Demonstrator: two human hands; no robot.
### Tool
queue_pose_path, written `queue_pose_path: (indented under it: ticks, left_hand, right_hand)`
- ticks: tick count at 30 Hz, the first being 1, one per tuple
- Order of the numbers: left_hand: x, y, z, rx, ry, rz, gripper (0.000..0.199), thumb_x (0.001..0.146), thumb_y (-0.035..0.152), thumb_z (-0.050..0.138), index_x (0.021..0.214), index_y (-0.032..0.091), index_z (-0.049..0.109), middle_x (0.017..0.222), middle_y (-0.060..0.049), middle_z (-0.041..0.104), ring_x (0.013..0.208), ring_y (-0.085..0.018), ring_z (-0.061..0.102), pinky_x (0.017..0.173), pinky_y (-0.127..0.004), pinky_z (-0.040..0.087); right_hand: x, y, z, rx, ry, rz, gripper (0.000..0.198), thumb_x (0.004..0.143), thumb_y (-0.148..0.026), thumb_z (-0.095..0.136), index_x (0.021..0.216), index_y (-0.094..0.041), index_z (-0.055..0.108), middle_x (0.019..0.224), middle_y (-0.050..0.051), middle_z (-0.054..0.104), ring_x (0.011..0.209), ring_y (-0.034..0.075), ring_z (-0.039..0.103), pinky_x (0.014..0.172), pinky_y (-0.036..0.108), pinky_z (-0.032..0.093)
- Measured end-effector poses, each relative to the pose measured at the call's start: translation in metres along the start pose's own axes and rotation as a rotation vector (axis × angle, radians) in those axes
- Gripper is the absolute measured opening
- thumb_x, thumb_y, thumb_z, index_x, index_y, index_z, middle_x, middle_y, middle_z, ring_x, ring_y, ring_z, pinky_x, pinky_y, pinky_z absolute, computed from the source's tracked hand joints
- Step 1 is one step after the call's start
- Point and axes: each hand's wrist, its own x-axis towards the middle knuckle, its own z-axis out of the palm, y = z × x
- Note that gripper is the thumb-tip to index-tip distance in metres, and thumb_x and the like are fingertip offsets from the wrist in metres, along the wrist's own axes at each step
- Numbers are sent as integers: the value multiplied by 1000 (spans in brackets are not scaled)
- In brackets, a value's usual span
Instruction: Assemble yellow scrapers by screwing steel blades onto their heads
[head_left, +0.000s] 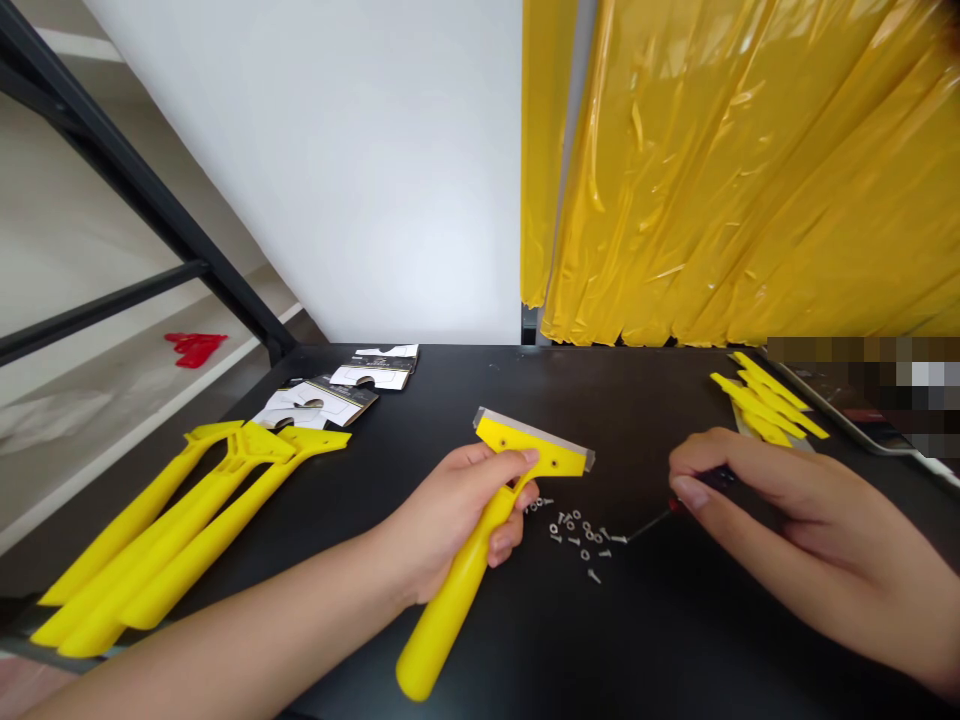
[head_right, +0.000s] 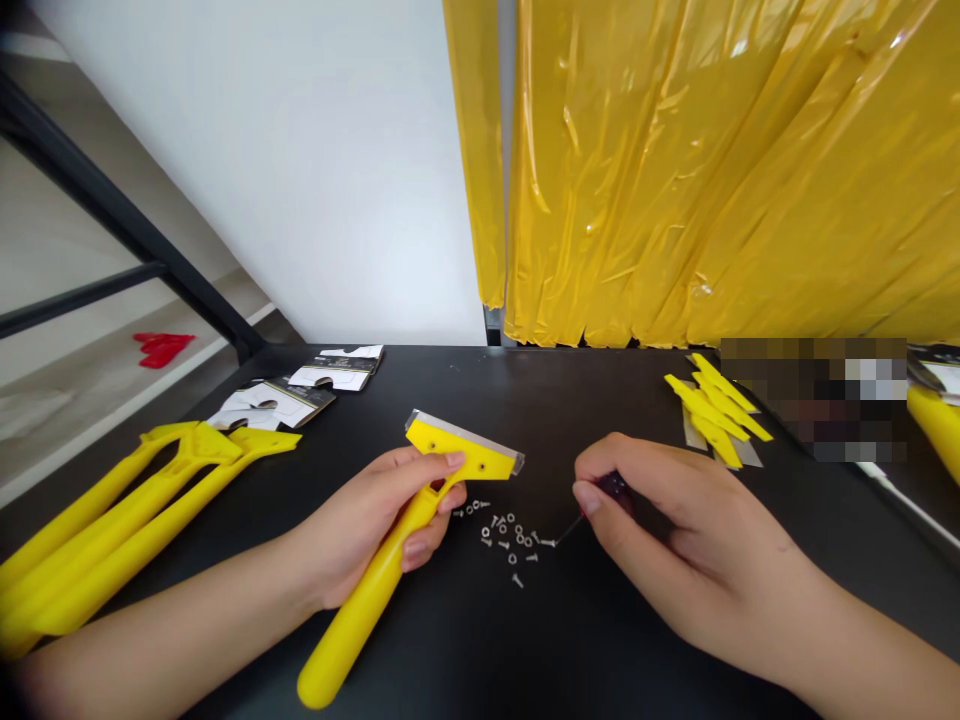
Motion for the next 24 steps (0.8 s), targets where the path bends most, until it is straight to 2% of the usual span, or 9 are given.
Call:
queue_pose_path:
  ticks: [18, 24]
  left_hand:
    - [2, 0, -2, -8, -4, -6, 40, 106, 41, 72, 74, 20, 60, 49, 7, 47, 40, -7, 38, 42, -18, 36]
    - [0, -1, -1, -8, -10, 10, 40, 102, 42, 77, 75, 19, 60, 57, 6, 51, 42, -6, 39, 43, -18, 37]
  right_hand:
    - [-7, 2, -2, 24, 30, 96, 8, 114, -40, 60, 110, -34, 63, 84, -4, 74, 70, 18, 72, 56, 28, 53]
    - [-8, 1, -3, 33, 32, 97, 6, 114, -39, 61, 111, -34, 64, 86, -3, 76, 72, 18, 73, 56, 28, 53]
